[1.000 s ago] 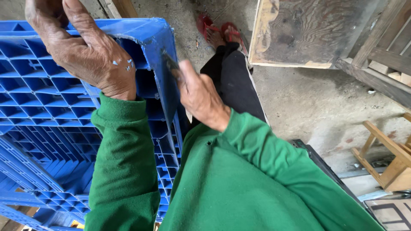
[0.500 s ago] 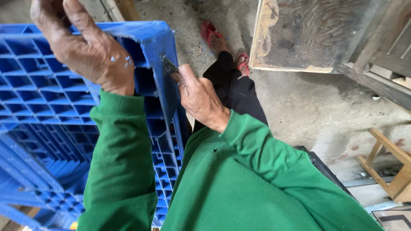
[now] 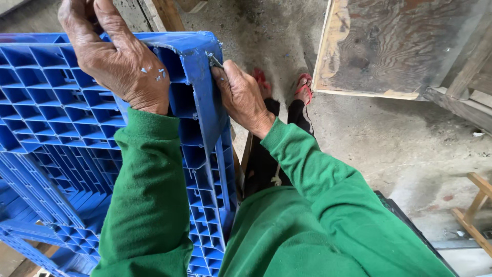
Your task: The person uses a soldering iron to melt and smooth the edges of a blue plastic crate, then uses a knife to scrape and trim the melted plastic. Finally, the person uses an angle grinder to smooth the crate's surface.
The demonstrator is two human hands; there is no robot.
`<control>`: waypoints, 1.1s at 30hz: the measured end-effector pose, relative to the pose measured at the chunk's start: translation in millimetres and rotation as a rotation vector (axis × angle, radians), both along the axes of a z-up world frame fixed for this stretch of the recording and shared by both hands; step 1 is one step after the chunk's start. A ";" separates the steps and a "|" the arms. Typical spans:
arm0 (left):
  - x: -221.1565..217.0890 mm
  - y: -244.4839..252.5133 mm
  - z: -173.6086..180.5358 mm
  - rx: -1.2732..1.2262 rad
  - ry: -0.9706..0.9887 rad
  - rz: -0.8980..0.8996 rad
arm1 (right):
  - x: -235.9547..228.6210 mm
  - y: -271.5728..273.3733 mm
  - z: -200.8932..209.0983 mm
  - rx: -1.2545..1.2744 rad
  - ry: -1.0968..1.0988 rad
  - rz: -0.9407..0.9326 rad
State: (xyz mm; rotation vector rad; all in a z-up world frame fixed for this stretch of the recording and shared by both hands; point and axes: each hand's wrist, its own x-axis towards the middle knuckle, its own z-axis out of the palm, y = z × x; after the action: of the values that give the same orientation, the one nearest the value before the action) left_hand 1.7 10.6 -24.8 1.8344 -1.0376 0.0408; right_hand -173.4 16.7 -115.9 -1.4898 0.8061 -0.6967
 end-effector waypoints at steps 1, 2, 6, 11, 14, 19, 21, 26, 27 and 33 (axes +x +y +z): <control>0.6 0.6 -1.8 -0.013 0.010 -0.020 | 0.5 -0.9 -2.1 -0.005 -0.023 0.015; 0.7 1.2 -3.7 -0.021 -0.004 -0.006 | 1.1 -2.3 -4.1 -0.035 -0.026 0.008; 1.6 1.4 -10.9 -0.045 -0.033 0.001 | 2.3 -3.5 -7.7 -0.083 -0.051 -0.016; 5.7 6.7 -12.5 -0.030 -0.057 -0.024 | -6.5 9.2 13.4 -0.198 -0.112 0.042; 5.4 15.4 -10.6 0.000 -0.080 -0.024 | -10.3 13.9 22.5 -0.229 -0.181 0.049; 9.1 12.5 -14.1 -0.006 -0.126 -0.036 | 0.1 0.1 -3.9 -0.182 0.013 -0.033; 9.2 14.9 -17.2 -0.016 -0.126 -0.039 | 0.3 5.2 -15.4 -0.199 0.027 -0.006; 11.0 11.9 -16.2 0.059 -0.058 0.067 | -8.5 11.9 -15.7 -0.276 -0.018 0.054; 11.3 10.4 -15.5 0.114 0.070 0.152 | -8.7 11.5 -12.8 -0.308 -0.030 0.078; 9.2 19.3 -19.1 0.098 -0.196 0.030 | -8.4 10.8 -4.6 -0.247 -0.011 -0.017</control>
State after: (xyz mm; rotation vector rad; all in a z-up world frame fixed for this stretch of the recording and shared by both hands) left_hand 10.9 29.9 -43.9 1.9645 -1.1650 0.1944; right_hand -181.8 27.5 -120.5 -1.7005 0.7456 -0.8403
